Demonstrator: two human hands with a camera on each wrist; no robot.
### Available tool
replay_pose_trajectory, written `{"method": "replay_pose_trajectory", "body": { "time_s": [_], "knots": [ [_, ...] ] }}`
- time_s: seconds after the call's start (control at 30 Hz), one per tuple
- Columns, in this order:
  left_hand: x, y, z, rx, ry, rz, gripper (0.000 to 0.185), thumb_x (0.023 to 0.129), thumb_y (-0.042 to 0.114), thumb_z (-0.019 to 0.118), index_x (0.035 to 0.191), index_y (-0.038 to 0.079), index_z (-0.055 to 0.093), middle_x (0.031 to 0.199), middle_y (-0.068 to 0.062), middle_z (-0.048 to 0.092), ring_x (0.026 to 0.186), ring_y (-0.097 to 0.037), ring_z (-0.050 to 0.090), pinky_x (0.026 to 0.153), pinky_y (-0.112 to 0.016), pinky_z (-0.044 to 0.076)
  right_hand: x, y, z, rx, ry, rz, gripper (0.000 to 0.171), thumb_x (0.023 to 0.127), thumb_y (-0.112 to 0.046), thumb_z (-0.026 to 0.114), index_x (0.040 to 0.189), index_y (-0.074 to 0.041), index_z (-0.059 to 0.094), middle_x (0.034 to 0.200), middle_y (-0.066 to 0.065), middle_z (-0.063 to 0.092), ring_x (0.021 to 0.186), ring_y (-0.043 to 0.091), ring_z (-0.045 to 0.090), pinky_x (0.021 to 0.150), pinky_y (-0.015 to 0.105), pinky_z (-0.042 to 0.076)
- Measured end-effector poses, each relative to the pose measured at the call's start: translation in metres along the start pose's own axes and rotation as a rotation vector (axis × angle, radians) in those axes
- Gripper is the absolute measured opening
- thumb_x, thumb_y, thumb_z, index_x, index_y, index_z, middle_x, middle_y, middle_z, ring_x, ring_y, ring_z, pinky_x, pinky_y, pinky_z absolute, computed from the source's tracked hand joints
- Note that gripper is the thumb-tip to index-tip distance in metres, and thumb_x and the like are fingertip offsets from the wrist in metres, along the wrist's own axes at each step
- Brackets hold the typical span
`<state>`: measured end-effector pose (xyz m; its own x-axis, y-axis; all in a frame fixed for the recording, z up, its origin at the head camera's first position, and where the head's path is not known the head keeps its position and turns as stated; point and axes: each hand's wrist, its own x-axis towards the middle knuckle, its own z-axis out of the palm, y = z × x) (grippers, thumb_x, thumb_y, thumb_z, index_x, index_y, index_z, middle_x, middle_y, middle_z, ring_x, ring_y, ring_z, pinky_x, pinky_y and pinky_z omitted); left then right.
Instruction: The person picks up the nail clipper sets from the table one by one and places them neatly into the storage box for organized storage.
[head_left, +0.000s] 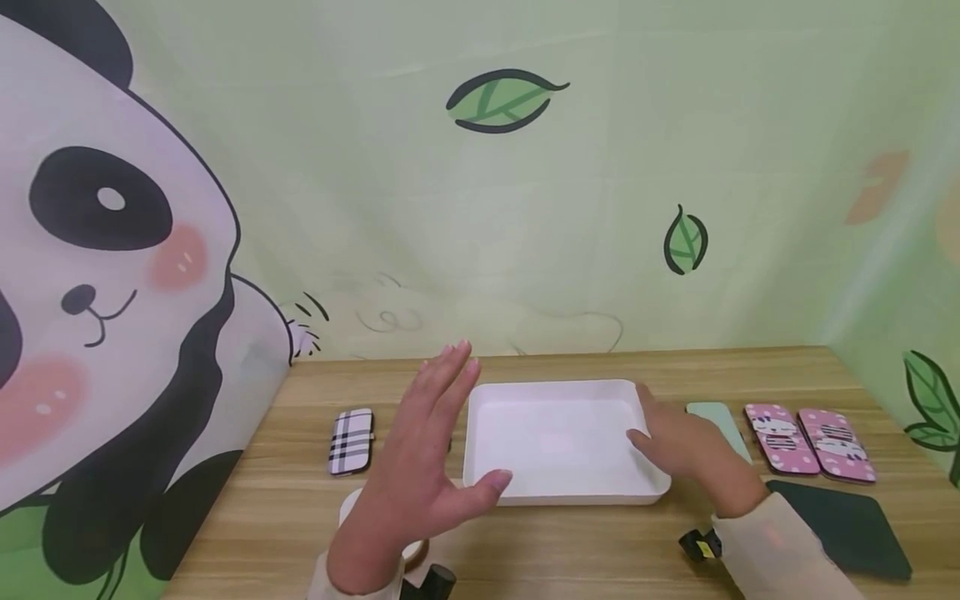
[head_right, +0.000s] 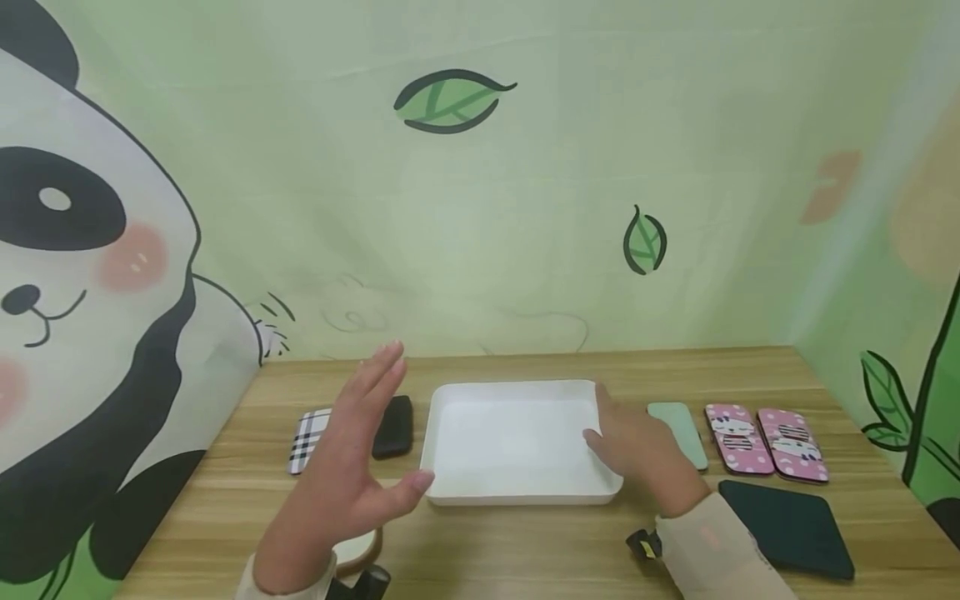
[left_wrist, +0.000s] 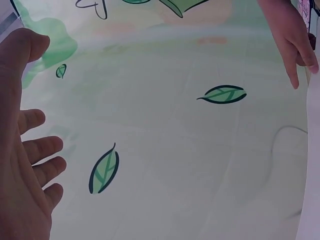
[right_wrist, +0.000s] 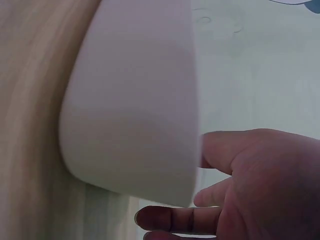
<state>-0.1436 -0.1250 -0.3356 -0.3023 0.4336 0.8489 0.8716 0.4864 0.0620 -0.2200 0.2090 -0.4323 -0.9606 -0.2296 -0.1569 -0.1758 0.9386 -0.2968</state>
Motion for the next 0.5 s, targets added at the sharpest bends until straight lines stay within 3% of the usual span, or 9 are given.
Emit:
{"method": "replay_pose_trajectory", "body": {
  "time_s": [0.13,0.23,0.4,0.5],
  "knots": [
    [0.000,0.000,0.000,0.002,-0.007,-0.007,0.081,0.096,0.055,0.049,0.149,-0.005,0.039,0.157,-0.020,0.037,0.142,-0.038,0.038,0.121,-0.049,0.023,0.002,0.004,0.005,0.027,-0.039,0.027,0.087,0.102,-0.042,0.051,0.156,0.010,0.008,0.154,0.031,0.035,0.129,0.047,0.052,0.100,0.062,0.044],
    [-0.001,0.000,0.000,0.009,-0.013,-0.013,0.081,0.096,0.056,0.049,0.149,-0.004,0.038,0.157,-0.020,0.037,0.142,-0.038,0.038,0.121,-0.049,0.022,0.005,0.009,0.011,0.047,-0.075,0.054,0.092,0.100,-0.046,0.052,0.156,0.009,0.005,0.152,0.032,0.039,0.117,0.040,0.059,0.098,0.060,0.046],
    [-0.001,0.000,0.000,0.011,-0.026,-0.024,0.082,0.096,0.057,0.048,0.151,-0.003,0.037,0.158,-0.019,0.036,0.143,-0.037,0.037,0.122,-0.048,0.019,0.010,0.016,0.018,0.052,-0.095,0.047,0.091,0.102,-0.045,0.049,0.156,0.010,0.001,0.143,0.031,0.050,0.097,0.029,0.059,0.093,0.056,0.049],
    [-0.002,0.000,0.000,0.011,-0.032,-0.026,0.082,0.096,0.057,0.048,0.150,-0.004,0.037,0.158,-0.019,0.035,0.143,-0.037,0.037,0.122,-0.049,0.020,0.012,0.017,0.021,0.051,-0.075,0.027,0.086,0.103,-0.039,0.047,0.155,0.011,0.000,0.130,0.029,0.060,0.089,0.026,0.060,0.085,0.052,0.051]
  ]
}}
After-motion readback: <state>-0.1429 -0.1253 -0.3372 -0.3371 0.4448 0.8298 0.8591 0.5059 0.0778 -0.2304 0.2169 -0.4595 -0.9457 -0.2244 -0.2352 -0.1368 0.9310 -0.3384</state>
